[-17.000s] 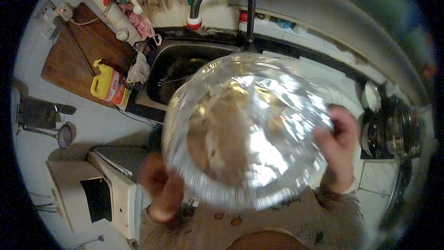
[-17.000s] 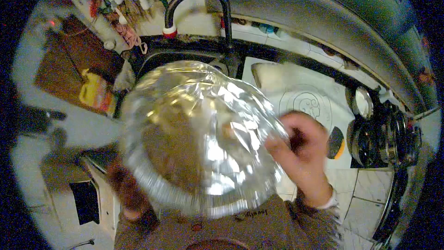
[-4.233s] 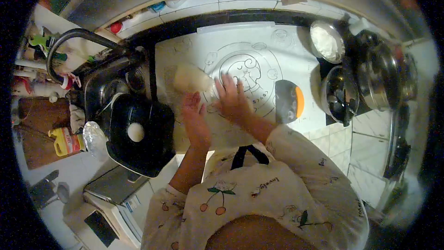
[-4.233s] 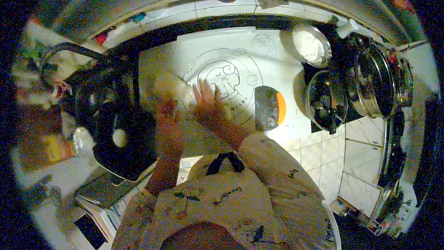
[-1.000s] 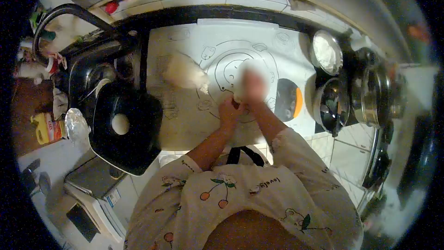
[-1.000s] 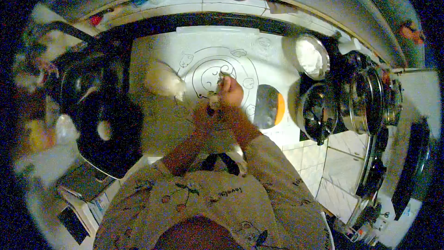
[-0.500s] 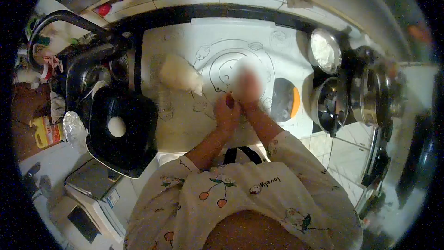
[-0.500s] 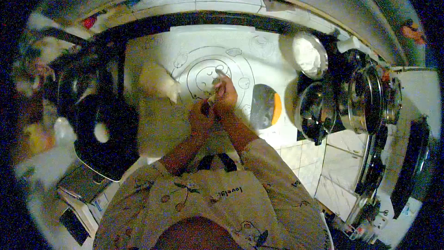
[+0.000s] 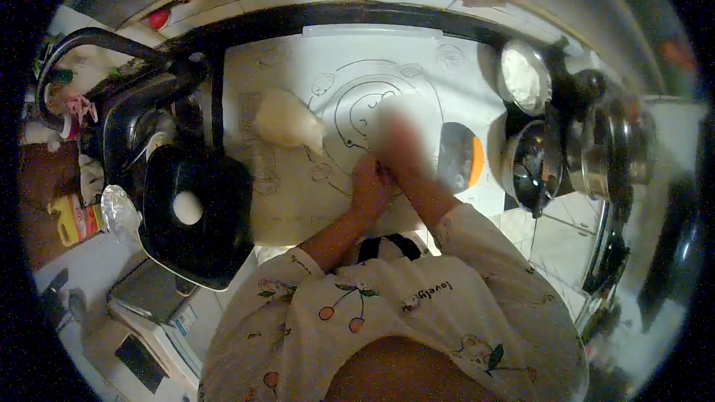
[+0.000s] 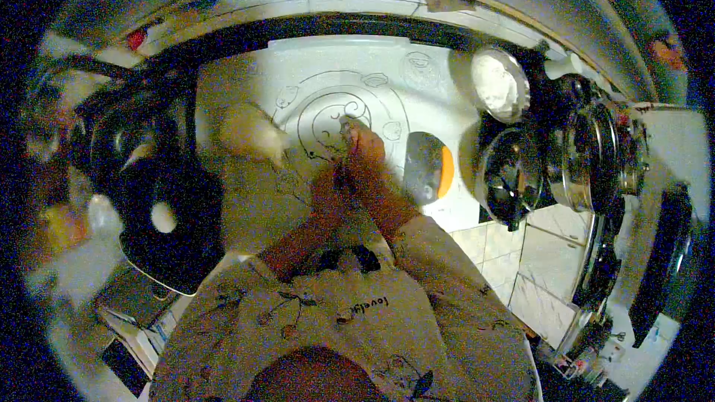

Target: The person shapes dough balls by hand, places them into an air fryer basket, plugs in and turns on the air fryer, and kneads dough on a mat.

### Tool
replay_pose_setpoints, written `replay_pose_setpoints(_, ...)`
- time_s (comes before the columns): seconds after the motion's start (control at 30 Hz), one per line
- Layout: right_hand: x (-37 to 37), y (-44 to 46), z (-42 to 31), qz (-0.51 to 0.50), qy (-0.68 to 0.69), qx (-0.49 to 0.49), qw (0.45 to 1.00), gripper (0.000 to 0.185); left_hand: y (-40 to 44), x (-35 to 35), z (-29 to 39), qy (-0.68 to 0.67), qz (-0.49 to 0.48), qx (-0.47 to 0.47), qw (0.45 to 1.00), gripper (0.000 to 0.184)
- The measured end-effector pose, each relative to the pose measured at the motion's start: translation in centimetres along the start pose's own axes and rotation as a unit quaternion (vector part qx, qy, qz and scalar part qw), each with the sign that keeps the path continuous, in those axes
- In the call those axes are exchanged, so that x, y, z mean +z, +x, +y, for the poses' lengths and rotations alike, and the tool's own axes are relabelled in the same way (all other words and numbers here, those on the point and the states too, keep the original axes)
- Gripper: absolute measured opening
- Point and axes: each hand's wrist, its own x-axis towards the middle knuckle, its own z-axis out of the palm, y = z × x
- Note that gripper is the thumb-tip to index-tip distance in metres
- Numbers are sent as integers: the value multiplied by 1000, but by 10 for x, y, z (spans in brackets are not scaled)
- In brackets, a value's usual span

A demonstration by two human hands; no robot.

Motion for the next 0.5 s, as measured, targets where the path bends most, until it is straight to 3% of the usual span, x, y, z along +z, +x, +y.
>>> replay_pose_setpoints(0.1, 20, 16, 13, 111, 68, 66, 989, 36, 0, 28, -34, 18, 88, 11, 996, 14)
replay_pose_setpoints(0.13, 9, 19, 0, 85, 118, 126, 981, 37, 1, 30, -45, 55, 110, 27, 992, 14)
replay_pose_setpoints(0.2, 1, 8, -2, 19, 182, 138, 973, 42, 5, 27, -62, 183, 84, 54, 978, 14)
replay_pose_setpoints(0.23, -5, 5, -8, -13, 212, 146, 966, 44, 7, 20, -52, 163, 41, 52, 985, 15)
replay_pose_setpoints(0.3, -27, -9, -28, -88, 80, 132, 984, 45, 8, 8, -36, 121, -51, 44, 990, 17)
replay_pose_setpoints(0.4, -22, -15, -12, -150, -4, 75, 986, 31, 13, 8, -44, 79, -42, -40, 995, 19)
replay_pose_setpoints(0.47, -11, 0, -8, -62, 3, 61, 996, 31, 20, 7, -38, 78, -2, -74, 994, 19)
replay_pose_setpoints(0.5, -7, 13, -18, 38, 17, 72, 997, 33, 20, 10, -32, 81, 21, -87, 993, 19)
